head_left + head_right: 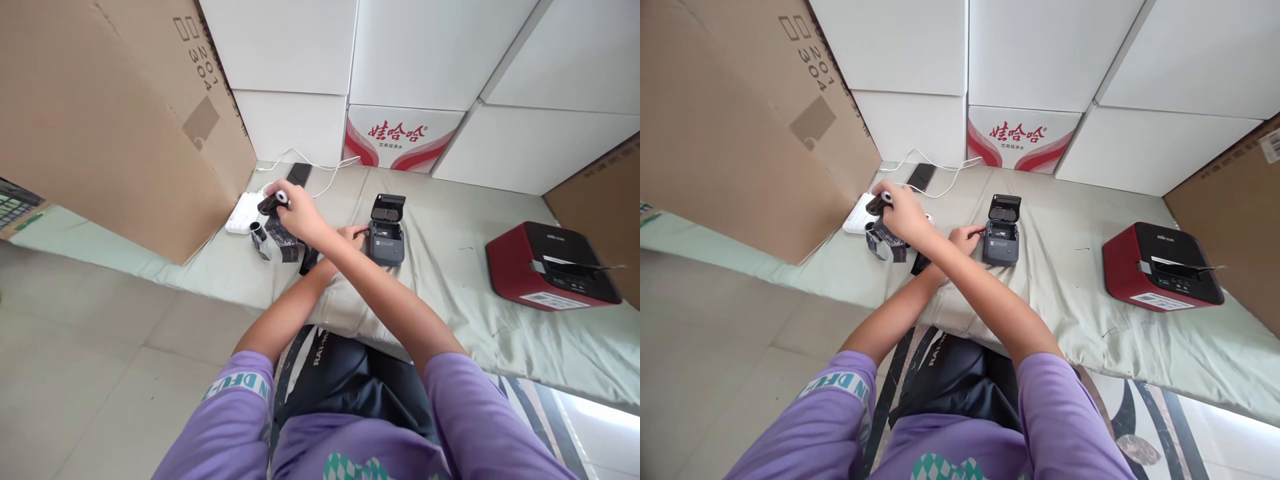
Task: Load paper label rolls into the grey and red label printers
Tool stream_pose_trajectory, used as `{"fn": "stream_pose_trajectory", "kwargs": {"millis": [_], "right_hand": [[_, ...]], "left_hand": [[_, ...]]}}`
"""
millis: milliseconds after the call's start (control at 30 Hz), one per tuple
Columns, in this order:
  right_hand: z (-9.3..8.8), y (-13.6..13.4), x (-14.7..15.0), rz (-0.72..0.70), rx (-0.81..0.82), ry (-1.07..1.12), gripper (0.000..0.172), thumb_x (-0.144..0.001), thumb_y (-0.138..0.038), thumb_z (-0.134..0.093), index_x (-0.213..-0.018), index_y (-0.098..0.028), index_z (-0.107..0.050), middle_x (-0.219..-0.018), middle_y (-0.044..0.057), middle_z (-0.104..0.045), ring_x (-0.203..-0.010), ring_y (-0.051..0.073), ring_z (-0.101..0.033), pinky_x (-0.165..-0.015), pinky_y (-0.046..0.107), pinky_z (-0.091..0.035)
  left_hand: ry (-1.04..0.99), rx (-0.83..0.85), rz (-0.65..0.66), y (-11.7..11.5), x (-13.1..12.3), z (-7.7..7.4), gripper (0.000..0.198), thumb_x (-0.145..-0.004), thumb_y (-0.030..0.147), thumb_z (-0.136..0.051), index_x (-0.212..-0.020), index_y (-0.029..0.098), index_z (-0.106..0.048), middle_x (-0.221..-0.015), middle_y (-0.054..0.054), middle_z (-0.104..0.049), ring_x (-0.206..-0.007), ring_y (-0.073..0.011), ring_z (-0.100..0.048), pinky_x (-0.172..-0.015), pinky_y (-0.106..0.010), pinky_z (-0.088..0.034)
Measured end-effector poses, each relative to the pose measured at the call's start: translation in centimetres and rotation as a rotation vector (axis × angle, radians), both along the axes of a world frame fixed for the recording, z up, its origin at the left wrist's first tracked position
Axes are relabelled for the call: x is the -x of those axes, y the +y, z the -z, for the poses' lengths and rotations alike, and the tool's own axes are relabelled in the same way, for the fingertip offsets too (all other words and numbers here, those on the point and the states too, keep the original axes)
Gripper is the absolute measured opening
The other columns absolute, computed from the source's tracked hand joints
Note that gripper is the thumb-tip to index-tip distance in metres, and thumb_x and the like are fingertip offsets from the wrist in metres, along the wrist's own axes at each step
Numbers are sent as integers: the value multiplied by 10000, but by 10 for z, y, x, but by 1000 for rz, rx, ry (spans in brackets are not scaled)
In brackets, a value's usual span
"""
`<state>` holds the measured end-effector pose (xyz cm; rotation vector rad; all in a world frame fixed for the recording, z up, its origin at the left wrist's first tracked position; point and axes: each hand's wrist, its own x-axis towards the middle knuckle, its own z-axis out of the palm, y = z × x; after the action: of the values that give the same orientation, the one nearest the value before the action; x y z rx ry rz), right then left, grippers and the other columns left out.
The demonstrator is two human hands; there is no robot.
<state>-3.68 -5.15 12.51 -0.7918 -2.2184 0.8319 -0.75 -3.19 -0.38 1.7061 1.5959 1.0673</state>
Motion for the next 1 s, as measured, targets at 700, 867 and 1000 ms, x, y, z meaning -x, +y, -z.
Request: {"fn": "stream_pose_trajectory", "kwargs": {"millis": [700,867,1000], "right_hand": [[46,-16,44,26,-276,-586,305,-1017,-181,-534,-1254,-111,-712,-1303,222,-710,-1305,355,-535,-1040,451,-501],[43,-1,32,91,-166,-527,396,-1069,-404,-526,-1199,-123,-773,-1301,222,-699,-1312,365,-565,-1079,469,-486],[31,22,5,44,-68,-429,428,-1083,-365,-474,-1363,-154,-719,-1315,166,-703,-1174,303,-665,-1006,419,-515]], "left_hand": [[72,44,14,-9,-2,-16,421,-1006,133,-534,-1307,238,-810,-1350,-25,-798,-1325,-203,-721,-1239,-312,-463],[62,53,9,-5,-1,-13,409,-1000,133,-556,-1309,217,-810,-1338,-56,-803,-1306,-233,-733,-1212,-341,-498],[-6,67,24,1,-2,-8,397,-974,105,-591,-1294,186,-812,-1323,-82,-809,-1242,-240,-761,-1162,-336,-541]]}}
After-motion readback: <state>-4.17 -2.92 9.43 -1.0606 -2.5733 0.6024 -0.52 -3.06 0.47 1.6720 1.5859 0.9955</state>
